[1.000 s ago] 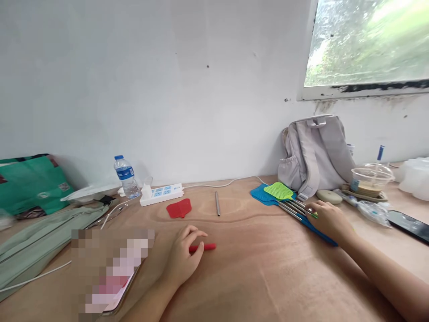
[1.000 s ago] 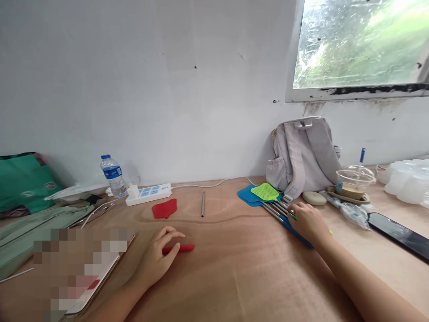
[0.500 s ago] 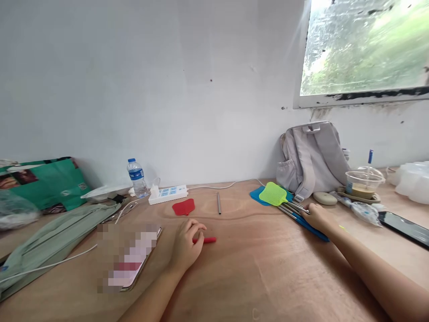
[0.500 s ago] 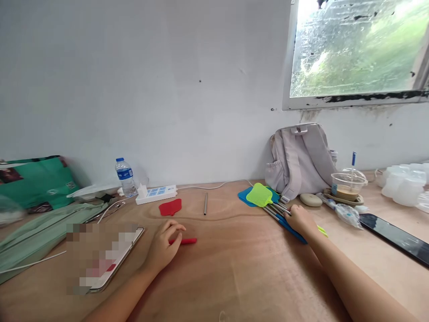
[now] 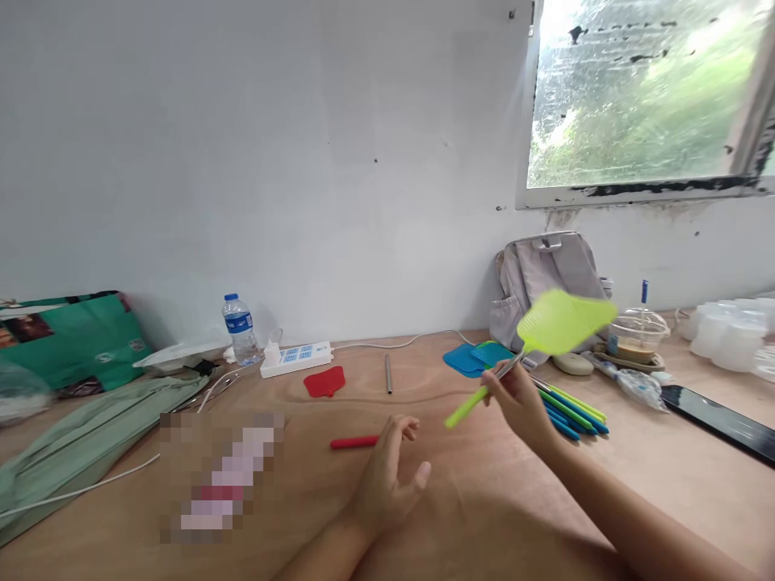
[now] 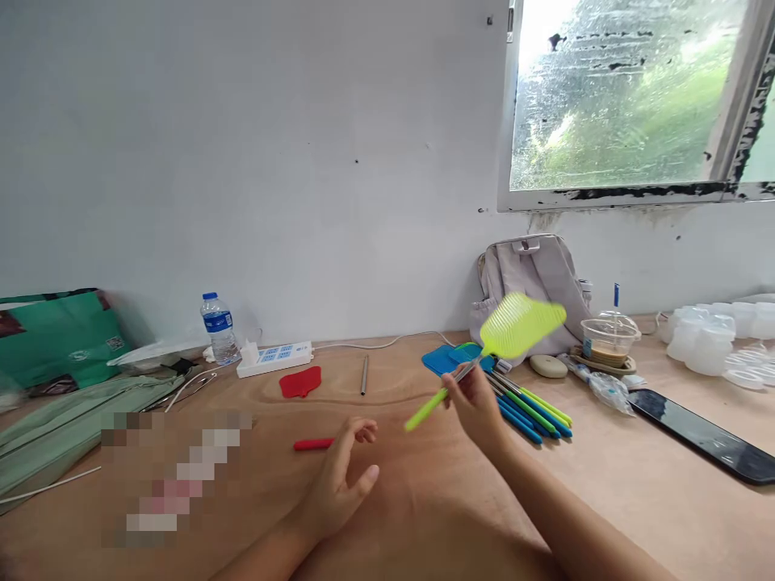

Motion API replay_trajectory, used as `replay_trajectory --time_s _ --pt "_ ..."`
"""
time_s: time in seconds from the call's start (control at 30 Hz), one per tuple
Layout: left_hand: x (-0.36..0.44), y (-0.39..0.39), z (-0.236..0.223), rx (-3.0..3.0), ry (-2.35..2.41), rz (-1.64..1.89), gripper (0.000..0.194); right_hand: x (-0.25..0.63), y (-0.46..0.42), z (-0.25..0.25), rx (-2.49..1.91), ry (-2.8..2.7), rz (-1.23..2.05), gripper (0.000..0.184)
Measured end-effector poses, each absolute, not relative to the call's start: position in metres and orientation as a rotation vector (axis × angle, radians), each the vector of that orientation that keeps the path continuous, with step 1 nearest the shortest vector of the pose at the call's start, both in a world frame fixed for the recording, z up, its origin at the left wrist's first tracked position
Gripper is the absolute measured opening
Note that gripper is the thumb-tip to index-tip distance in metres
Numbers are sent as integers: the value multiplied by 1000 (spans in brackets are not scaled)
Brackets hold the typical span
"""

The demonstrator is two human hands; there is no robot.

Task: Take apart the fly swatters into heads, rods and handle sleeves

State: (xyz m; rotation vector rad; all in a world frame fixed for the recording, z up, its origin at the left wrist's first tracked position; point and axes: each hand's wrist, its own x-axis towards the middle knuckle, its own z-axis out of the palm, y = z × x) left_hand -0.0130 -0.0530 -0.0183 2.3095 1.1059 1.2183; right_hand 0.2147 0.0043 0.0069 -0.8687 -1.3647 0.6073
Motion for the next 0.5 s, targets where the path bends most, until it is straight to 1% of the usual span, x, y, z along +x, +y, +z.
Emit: replay_trajectory --time_s 0.07,0.1,0.13,0.23,0.27,0.4,0.5 --pt "-3 -57 -18 2296 1144 1219 50 187 -8 -2 -747 -1313 884 37" --pt "0 -58 -18 2310 1183 1217 52 177 -14 -6 -727 -1283 993 39" --pt "2 -59 -18 2338 1223 1204 48 168 -19 -10 -725 -1260 1084 40" --pt "2 -59 -16 2473 1281 1062 25 154 -27 -19 -759 -1222 1266 40" --pt "1 -59 -16 2522 1284 996 20 152 -28 -22 -786 -1239 1313 40" --pt "-1 -60 -10 2653 1269 802 20 153 -26 -30 -967 -1356 1470 41" --pt "-1 -62 -4 2655 1221 711 22 156 -26 -31 -975 -1348 1532 44"
